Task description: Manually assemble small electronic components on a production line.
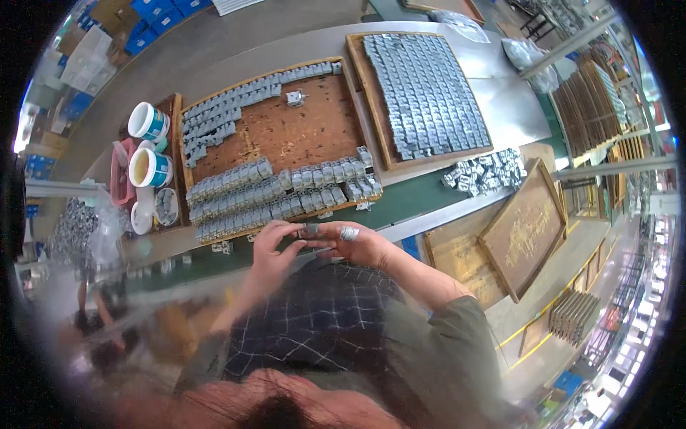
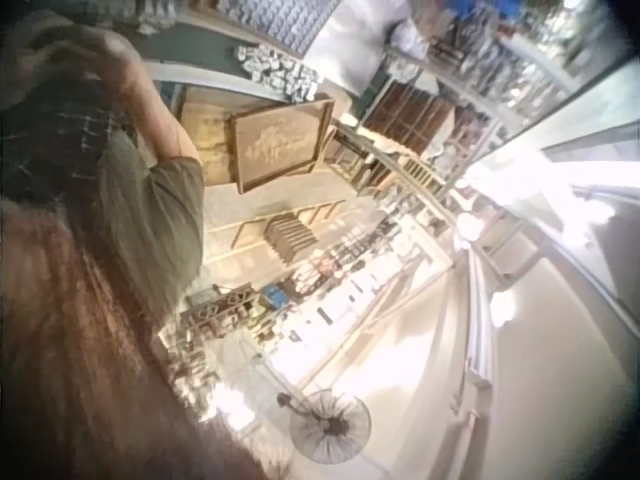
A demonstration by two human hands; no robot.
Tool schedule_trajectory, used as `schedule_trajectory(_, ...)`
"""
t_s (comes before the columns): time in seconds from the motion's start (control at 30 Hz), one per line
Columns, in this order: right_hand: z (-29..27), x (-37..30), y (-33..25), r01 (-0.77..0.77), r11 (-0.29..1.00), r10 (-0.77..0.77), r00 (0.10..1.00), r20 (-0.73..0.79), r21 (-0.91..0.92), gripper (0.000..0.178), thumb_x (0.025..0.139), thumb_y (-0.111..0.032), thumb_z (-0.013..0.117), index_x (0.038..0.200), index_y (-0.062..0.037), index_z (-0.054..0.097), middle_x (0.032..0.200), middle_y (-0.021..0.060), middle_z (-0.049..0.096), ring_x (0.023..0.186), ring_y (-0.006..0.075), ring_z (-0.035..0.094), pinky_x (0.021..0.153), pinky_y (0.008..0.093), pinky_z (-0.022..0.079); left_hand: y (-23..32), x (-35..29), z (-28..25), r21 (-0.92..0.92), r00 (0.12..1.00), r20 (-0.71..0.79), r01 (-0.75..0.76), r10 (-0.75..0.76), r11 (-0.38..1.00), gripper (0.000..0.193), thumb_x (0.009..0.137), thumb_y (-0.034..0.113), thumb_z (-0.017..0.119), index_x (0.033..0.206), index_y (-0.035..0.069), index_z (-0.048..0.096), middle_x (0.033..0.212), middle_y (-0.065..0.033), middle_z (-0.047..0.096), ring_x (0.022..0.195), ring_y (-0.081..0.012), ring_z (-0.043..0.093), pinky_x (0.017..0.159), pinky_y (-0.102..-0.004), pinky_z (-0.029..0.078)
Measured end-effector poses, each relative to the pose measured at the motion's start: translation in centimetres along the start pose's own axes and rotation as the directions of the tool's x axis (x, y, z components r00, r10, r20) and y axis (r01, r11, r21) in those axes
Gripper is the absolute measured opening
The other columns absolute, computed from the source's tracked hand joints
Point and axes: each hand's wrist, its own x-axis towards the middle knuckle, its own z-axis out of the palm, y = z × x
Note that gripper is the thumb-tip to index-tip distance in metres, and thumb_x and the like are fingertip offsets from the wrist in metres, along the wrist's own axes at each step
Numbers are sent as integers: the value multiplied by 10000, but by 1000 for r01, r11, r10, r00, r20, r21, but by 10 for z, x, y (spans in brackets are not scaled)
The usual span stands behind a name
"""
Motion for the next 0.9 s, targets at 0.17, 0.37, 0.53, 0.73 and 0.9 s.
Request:
schedule_trajectory(0.17, 17, 16, -4, -24, 990, 19, 999, -37, -138, 605, 835, -428, 603, 1300, -60, 483, 1349, 135, 462, 1274, 321, 419, 1013, 452, 352, -14, 0, -2, 68, 994, -79, -69, 75, 995, 168, 702, 25, 707, 852, 34, 631, 784, -104, 606, 727, -269, 590, 628, -348, 466)
schedule_trajectory(0.37, 11, 51, -54, 141, 988, -152, 964, -216, -68, 450, 864, -243, 625, 1220, 0, 494, 1232, 157, 547, 1135, 297, 559, 862, 399, 515, -33, -19, -26, 246, 997, -8, -77, 82, 966, 85, 723, 61, 684, 781, 36, 629, 761, -99, 606, 722, -288, 587, 639, -372, 467)
schedule_trajectory(0.53, -30, 118, -135, 121, 643, -539, 773, -334, -757, 413, 868, -182, 624, 1208, 13, 496, 1031, 116, 606, 916, 186, 626, 718, 310, 545, -60, -49, -25, 242, 991, 84, 81, -104, 967, 120, 761, 96, 648, 870, 47, 655, 800, -109, 615, 759, -298, 596, 672, -376, 478)
schedule_trajectory(0.73, -15, 212, -164, -28, 523, -593, 707, -387, -852, 408, 890, -151, 592, 1256, -5, 486, 1023, 98, 596, 890, 148, 600, 701, 279, 519, -91, -76, -26, 185, 959, 117, 236, -260, 954, 223, 778, 156, 624, 975, 62, 663, 906, -146, 634, 854, -322, 609, 743, -372, 488)
schedule_trajectory(0.9, -54, 285, -159, -42, 540, -631, 641, -437, -841, 481, 842, -147, 627, 1281, -23, 474, 1039, 145, 614, 960, 212, 609, 740, 327, 513, -98, -60, -34, 183, 960, 153, 208, -237, 961, 228, 779, 159, 631, 982, 61, 661, 893, -145, 636, 844, -315, 613, 742, -370, 490)
